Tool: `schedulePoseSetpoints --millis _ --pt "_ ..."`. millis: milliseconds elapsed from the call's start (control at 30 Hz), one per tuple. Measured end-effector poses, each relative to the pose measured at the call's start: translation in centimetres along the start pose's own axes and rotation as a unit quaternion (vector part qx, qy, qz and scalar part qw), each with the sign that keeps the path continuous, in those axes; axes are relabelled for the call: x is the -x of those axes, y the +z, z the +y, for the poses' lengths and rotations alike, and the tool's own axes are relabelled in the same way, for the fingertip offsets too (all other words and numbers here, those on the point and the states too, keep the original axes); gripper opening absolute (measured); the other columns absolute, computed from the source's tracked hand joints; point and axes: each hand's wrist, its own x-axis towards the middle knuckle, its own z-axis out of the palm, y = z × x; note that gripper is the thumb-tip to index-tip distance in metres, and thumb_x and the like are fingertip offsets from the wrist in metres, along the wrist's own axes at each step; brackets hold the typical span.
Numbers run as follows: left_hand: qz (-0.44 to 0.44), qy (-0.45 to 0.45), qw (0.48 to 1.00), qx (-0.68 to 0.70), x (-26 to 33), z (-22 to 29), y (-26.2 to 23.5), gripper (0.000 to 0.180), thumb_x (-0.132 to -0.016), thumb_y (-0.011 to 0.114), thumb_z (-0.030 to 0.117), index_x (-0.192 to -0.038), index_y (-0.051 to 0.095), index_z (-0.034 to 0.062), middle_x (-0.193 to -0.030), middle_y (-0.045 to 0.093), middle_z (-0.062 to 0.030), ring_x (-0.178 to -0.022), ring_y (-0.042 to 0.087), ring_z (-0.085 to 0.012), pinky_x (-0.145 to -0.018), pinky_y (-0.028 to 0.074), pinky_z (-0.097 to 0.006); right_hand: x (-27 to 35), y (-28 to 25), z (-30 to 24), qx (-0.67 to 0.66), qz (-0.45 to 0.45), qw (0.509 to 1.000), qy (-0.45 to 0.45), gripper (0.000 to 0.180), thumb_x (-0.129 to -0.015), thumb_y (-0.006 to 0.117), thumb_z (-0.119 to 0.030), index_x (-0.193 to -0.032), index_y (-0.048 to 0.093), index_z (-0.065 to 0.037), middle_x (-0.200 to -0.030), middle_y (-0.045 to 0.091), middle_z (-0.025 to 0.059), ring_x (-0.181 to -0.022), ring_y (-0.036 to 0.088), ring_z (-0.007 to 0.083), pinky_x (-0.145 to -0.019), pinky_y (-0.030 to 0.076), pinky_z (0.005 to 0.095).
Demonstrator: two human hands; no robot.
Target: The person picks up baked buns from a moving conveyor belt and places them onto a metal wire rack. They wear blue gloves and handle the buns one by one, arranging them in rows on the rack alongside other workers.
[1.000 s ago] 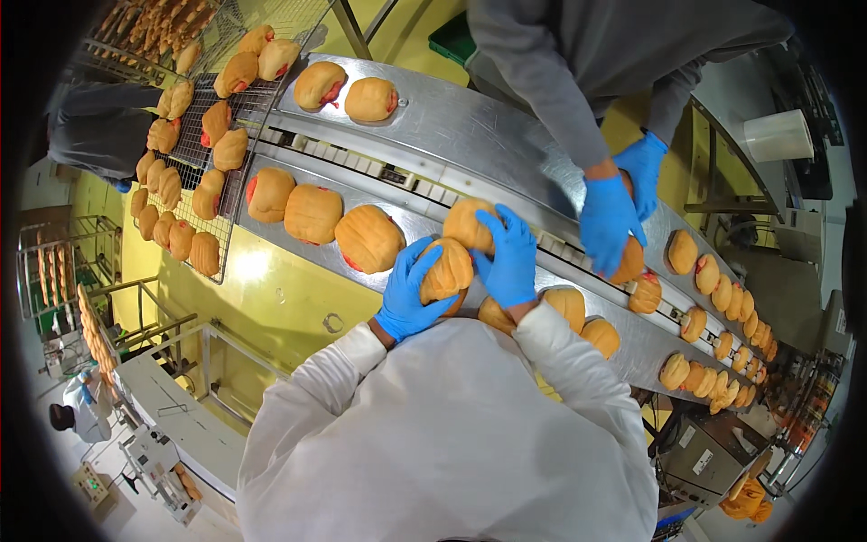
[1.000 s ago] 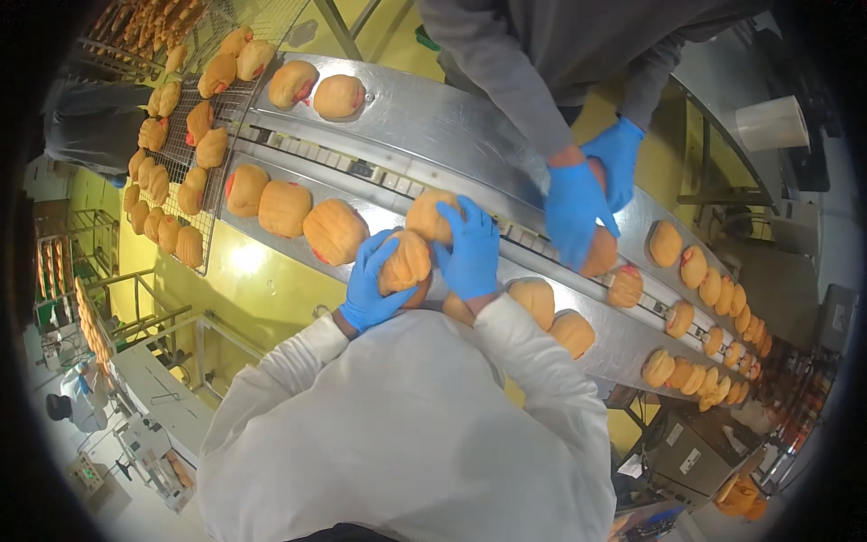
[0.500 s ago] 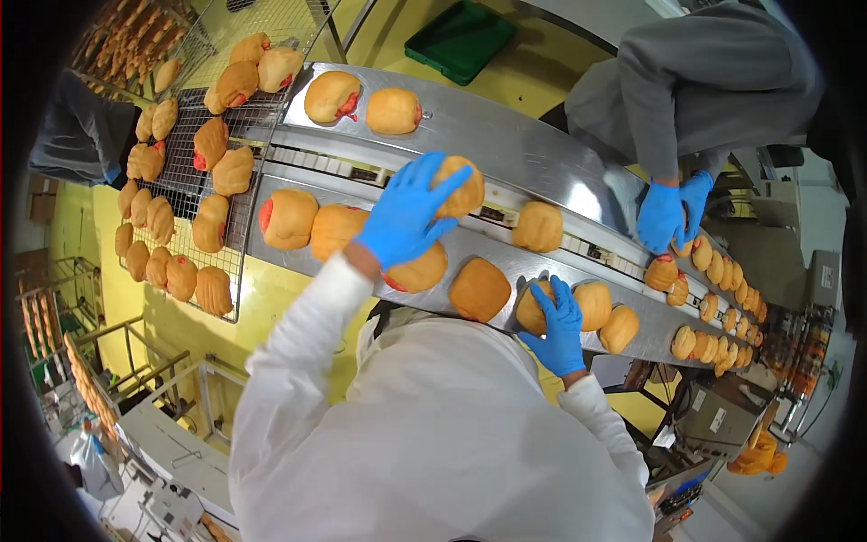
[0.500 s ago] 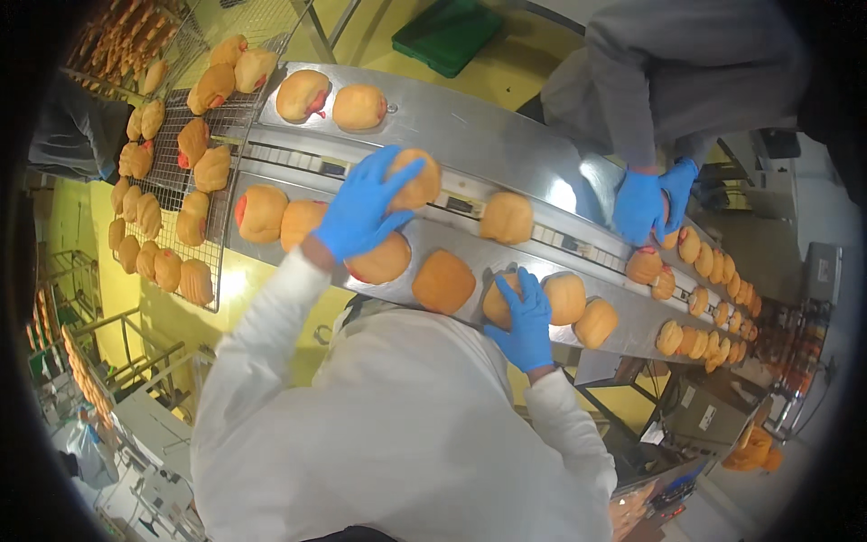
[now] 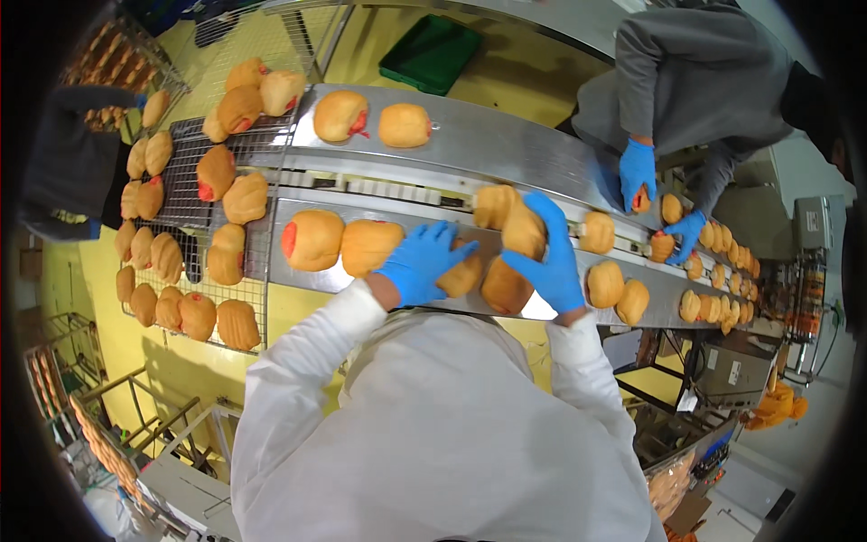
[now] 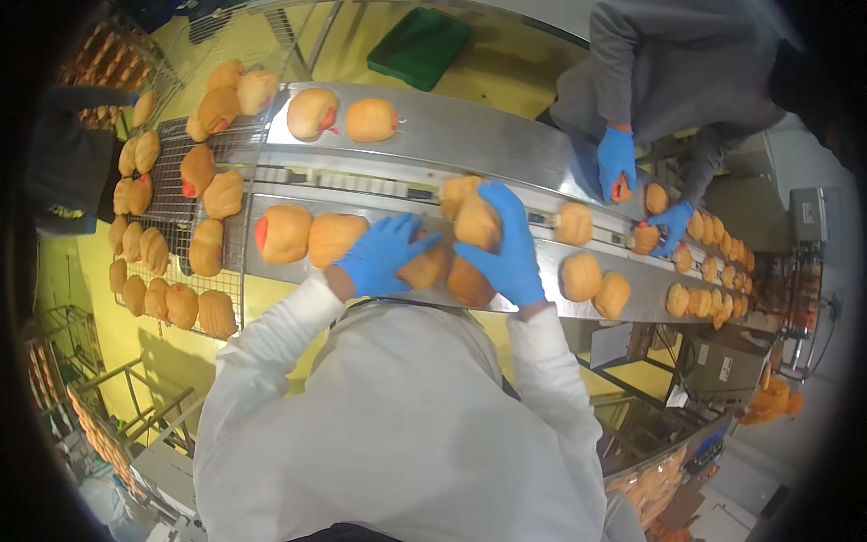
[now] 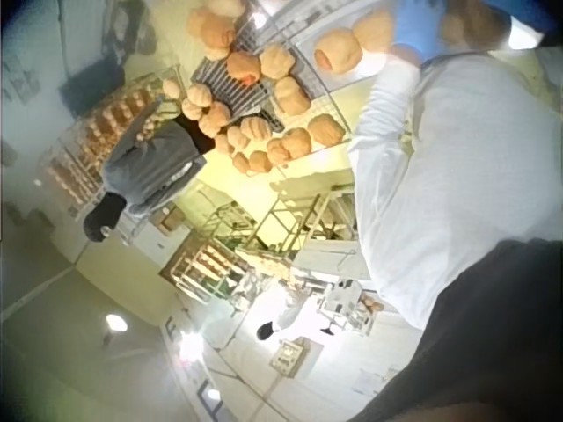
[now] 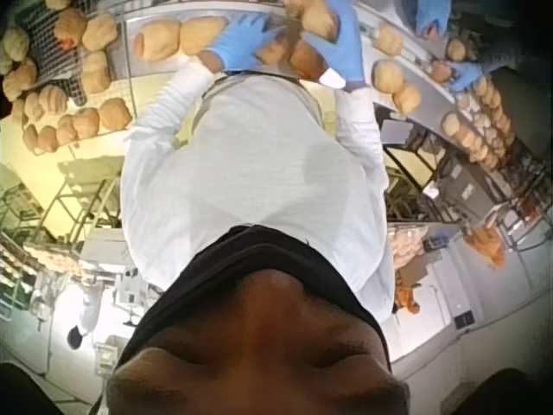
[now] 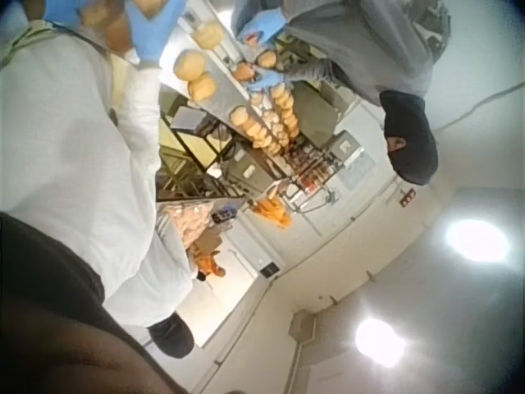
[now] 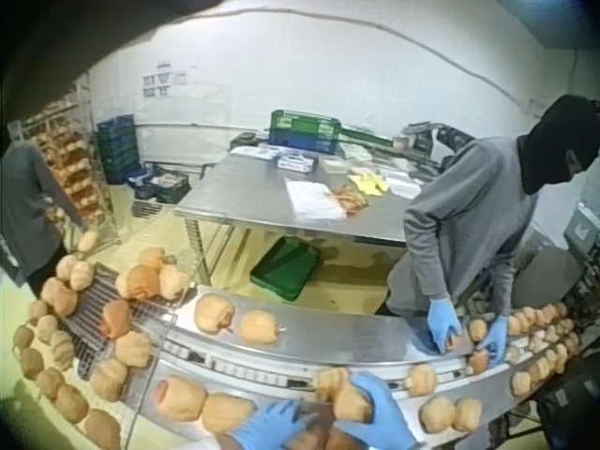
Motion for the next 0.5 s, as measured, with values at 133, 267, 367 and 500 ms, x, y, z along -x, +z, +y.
schedulePoseSetpoints --millis 133,267,367,500 --pt "-0.035 -0.020 0.999 0.024 -0.9 1.0 1.1 0.086 -0.079 0.082 0.034 -0.155 0.047 0.0136 -0.138 0.053 -0.0196 -0.130 0.052 -0.0388 -0.106 0.046 -0.049 -7.4 6.6 -0.7 0.055 -0.092 0.990 -0.095 0.081 -0.080 0.086 -0.016 -0.152 0.052 -0.011 -0.159 0.046 0.0196 -0.147 0.045 0.0364 -0.123 0.036 0.0425" --pt "-0.029 -0.015 0.999 0.033 -0.5 1.7 1.6 0.086 -0.082 0.080 0.037 -0.157 0.045 0.0132 -0.139 0.054 -0.0176 -0.130 0.052 -0.0370 -0.107 0.045 -0.048 -8.7 8.7 6.3 0.175 -0.198 0.962 -0.069 0.071 -0.086 0.081 -0.025 -0.151 0.056 -0.018 -0.162 0.043 0.0196 -0.146 0.045 0.0426 -0.120 0.040 0.0475" --pt "0.003 -0.035 0.999 0.023 -0.4 1.9 1.8 0.086 -0.084 0.080 0.041 -0.157 0.044 0.0129 -0.139 0.054 -0.0172 -0.131 0.052 -0.0372 -0.108 0.043 -0.050 -5.7 4.5 5.6 0.087 -0.103 0.990 -0.038 0.066 -0.086 0.080 -0.022 -0.148 0.060 -0.017 -0.158 0.049 0.0190 -0.145 0.047 0.0405 -0.120 0.041 0.0470" --pt "0.027 -0.086 0.995 0.052 -0.3 2.8 2.2 0.089 -0.085 0.080 0.045 -0.158 0.043 0.0121 -0.146 0.051 -0.0183 -0.137 0.049 -0.0383 -0.112 0.039 -0.053 1.4 -2.5 3.7 0.133 -0.113 0.984 0.029 0.073 -0.078 0.086 -0.022 -0.147 0.061 -0.018 -0.157 0.050 0.0198 -0.144 0.048 0.0406 -0.119 0.041 0.0484"
